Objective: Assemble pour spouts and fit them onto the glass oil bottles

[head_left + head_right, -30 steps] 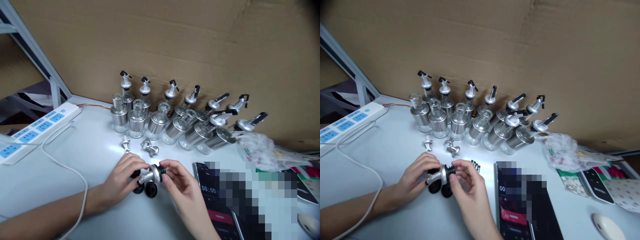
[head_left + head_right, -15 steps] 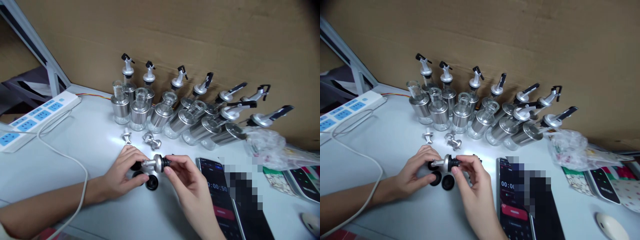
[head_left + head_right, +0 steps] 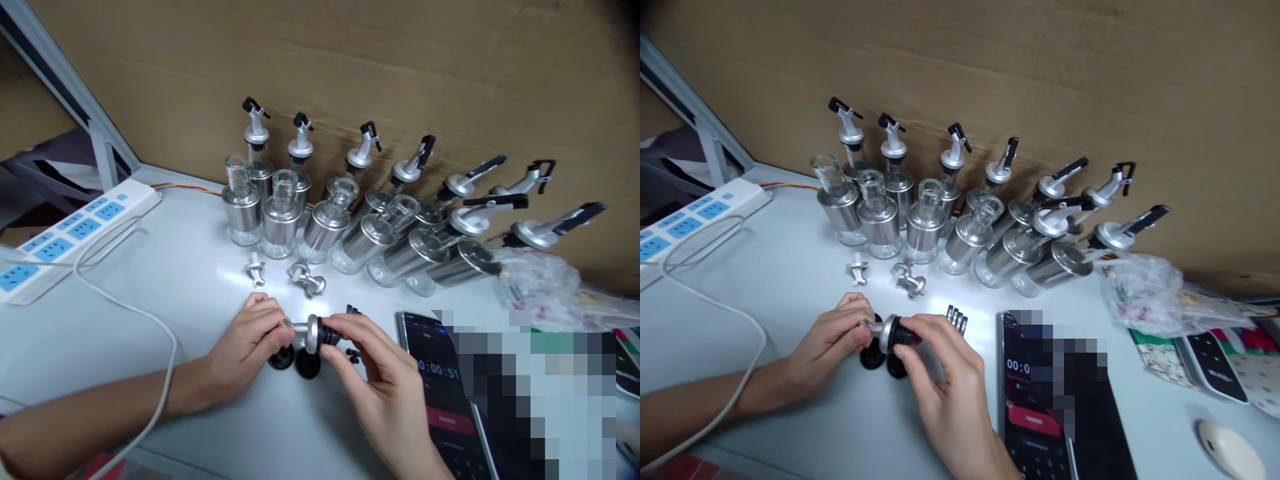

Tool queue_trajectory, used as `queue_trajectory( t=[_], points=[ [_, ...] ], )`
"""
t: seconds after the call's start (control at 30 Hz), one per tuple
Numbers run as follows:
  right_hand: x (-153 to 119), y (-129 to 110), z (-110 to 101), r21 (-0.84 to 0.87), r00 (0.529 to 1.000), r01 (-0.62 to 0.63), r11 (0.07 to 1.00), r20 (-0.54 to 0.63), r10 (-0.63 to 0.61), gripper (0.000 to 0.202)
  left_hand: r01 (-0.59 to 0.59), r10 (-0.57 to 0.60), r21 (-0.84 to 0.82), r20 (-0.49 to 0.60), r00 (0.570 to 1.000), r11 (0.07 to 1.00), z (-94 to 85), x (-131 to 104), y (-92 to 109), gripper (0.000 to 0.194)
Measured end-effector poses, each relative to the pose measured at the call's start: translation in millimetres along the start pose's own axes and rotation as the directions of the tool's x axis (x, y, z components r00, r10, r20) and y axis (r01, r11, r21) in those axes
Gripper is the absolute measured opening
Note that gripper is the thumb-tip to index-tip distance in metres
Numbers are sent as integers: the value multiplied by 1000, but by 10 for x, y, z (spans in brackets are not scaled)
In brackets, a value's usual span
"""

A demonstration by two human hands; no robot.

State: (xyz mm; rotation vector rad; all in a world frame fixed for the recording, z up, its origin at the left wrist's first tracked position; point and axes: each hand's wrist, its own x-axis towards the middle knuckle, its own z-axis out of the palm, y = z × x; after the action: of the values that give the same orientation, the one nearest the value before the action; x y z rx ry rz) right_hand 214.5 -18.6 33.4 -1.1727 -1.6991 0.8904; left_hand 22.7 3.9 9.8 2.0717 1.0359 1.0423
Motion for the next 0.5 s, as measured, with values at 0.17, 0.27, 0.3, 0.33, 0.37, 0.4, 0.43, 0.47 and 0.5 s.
queue_trajectory(
  t=[0.17,0.27,0.3,0.33,0.37,0.4,0.43,0.47,0.5],
  points=[
    [12,-6,9,7,1000,-11,1000,-4,11,20,22,-22,-8,1,1000,1000,2,7,-2,53],
    [32,-37,29,30,999,-36,999,-15,37,17,40,-39,-36,19,999,999,18,11,-23,52],
    [36,-46,35,28,999,-39,999,-23,40,17,46,-45,-48,29,999,998,27,10,-32,51],
    [38,-52,40,23,999,-37,999,-37,38,17,52,-49,-60,43,998,997,35,7,-41,50],
    [38,-55,42,14,998,-31,999,-55,31,18,57,-53,-74,50,997,996,43,3,-49,47],
    [37,-52,42,5,997,-17,1000,-78,18,19,61,-58,-86,40,998,994,49,-4,-55,43],
    [35,-46,39,-2,995,-2,1000,-101,2,20,62,-61,-93,9,998,994,52,-13,-58,37],
    [33,-37,34,-6,992,13,1000,-123,-14,22,55,-59,-96,-37,998,994,51,-23,-58,32],
    [31,-26,29,-5,989,29,1000,-143,-30,23,41,-49,-95,-85,995,995,48,-33,-55,27]
  ],
)
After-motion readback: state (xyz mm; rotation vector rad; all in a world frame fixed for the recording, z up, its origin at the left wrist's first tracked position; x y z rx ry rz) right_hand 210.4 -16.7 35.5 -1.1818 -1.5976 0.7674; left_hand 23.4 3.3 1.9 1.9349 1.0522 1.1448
